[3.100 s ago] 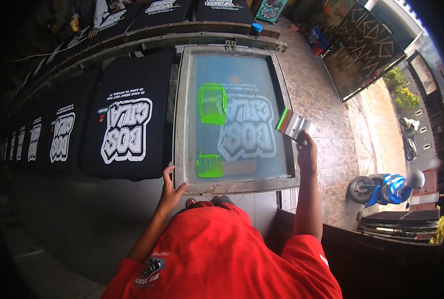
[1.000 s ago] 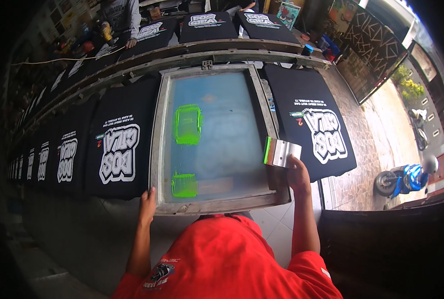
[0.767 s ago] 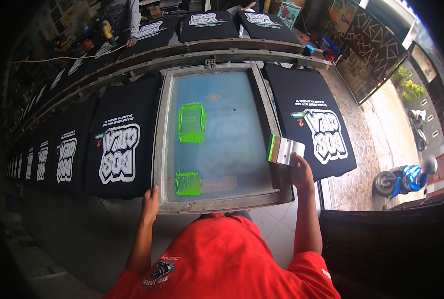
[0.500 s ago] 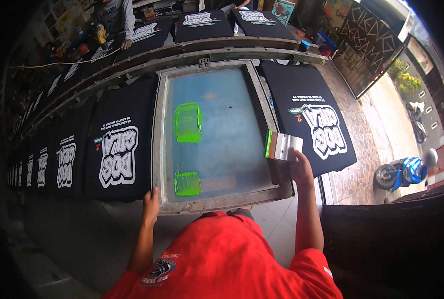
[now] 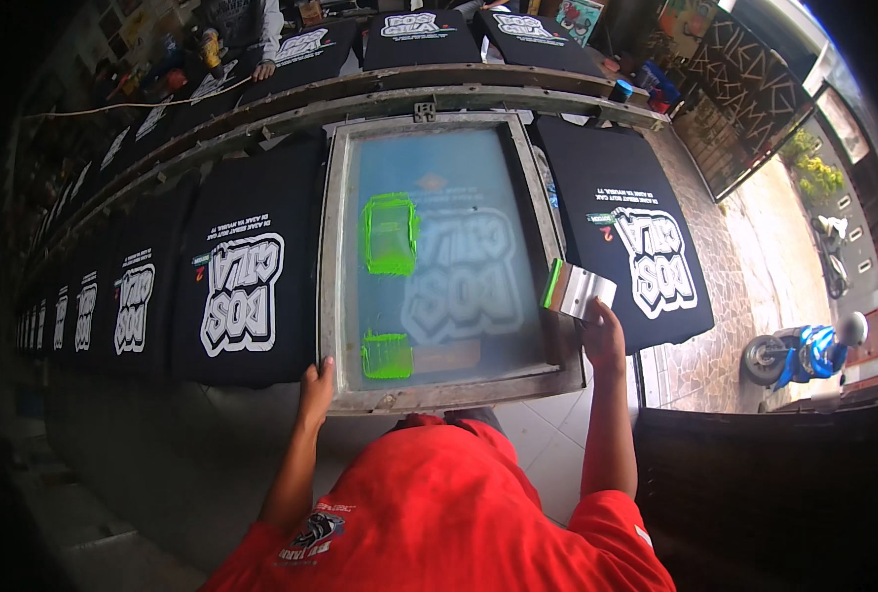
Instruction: The person applies green ink to a screen using a squeegee and then slides the screen along a track over several black t-shirts.
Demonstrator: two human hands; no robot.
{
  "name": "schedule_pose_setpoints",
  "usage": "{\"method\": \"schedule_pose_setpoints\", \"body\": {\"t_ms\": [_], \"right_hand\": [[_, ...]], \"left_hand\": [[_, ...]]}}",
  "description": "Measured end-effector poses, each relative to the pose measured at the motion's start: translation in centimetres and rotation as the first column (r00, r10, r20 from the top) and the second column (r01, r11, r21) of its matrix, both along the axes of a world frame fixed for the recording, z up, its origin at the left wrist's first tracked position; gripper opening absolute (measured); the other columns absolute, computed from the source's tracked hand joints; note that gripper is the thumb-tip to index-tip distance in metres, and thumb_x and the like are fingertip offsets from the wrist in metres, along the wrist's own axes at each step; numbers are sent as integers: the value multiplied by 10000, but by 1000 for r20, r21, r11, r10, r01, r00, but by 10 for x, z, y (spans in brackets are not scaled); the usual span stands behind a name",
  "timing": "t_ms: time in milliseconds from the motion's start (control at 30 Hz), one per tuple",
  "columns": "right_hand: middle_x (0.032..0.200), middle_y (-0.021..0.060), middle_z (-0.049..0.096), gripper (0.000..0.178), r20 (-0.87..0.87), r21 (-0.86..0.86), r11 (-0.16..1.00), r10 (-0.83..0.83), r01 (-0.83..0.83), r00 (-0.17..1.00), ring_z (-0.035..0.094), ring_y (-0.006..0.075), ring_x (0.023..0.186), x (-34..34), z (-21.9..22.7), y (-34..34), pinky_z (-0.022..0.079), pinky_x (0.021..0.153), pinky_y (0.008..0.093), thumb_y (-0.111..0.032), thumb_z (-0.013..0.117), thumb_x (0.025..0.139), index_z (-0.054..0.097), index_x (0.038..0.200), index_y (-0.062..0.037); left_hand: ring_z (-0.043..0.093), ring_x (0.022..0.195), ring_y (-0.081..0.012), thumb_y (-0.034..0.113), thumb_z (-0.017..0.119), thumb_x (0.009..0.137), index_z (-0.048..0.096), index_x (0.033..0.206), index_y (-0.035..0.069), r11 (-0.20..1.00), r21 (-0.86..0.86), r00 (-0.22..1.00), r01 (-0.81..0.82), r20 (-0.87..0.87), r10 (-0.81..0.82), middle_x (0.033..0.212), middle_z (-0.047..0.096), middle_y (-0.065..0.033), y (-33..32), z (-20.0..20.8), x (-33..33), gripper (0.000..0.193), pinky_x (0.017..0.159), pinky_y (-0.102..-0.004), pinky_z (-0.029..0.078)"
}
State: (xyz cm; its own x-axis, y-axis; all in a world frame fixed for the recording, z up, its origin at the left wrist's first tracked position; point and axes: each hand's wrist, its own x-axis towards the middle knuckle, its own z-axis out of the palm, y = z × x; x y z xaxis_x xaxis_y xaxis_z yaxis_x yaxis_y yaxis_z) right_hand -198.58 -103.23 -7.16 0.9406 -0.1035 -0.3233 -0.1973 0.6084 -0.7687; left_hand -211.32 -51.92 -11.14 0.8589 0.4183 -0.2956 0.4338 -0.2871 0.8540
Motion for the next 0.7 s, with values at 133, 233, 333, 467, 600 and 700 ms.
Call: {"method": "schedule_pose_setpoints", "body": {"t_ms": [133, 233, 333, 467, 600, 700], "right_hand": [[933, -15, 609, 161, 50, -102, 995, 30, -24, 998, 542, 123, 979, 6, -10, -8, 337, 973, 346, -244, 587, 873, 596, 965, -112], [932, -56, 595, 174, 44, -151, 987, 70, -62, 997, 517, 88, 986, 13, 26, 13, 263, 1005, 357, -276, 600, 861, 590, 953, -128], [916, -3, 596, 175, 84, -438, 881, 239, -180, 967, 557, 89, 886, 47, 76, 68, 393, 892, 289, -239, 560, 898, 595, 971, -84], [813, 30, 640, 298, 104, -804, 555, 482, -212, 870, 603, 113, 724, 107, 118, 170, 472, 676, 291, -271, 641, 859, 620, 954, 10], [748, 152, 658, 360, -36, -999, -33, 696, -17, 717, 651, 234, 695, 163, 127, 271, 489, 644, 352, -291, 708, 753, 635, 918, 21], [829, 125, 669, 248, -124, -932, -308, 765, 190, 632, 639, 335, 797, 182, 117, 330, 512, 717, 417, -275, 667, 733, 657, 889, -82]], "left_hand": [[483, 630, -173, 374, 553, 916, 535, 810, -57, 999, -14, 999, -46, 15, 46, 657, 521, -110, -1, -16, 1, 444, 575, -368, 402], [485, 651, -151, 389, 578, 899, 551, 824, -32, 984, -159, 996, -84, -7, 84, 689, 537, -73, 4, -22, -2, 428, 586, -348, 400], [469, 677, -123, 408, 612, 875, 569, 849, 11, 950, -296, 995, -99, -58, 85, 726, 520, -11, 10, -21, -1, 400, 605, -325, 399], [494, 724, -112, 398, 620, 871, 583, 892, 17, 926, -358, 990, -117, -118, 79, 766, 544, -9, 19, -25, 0, 384, 663, -298, 417], [505, 704, -111, 390, 620, 871, 588, 891, 8, 881, -461, 994, -105, -18, 109, 756, 554, -14, 12, -20, 4, 384, 647, -290, 425], [515, 701, -114, 387, 614, 875, 595, 899, -9, 880, -468, 996, -78, -3, 87, 758, 571, -26, 16, -32, 1, 397, 637, -295, 430]]}}
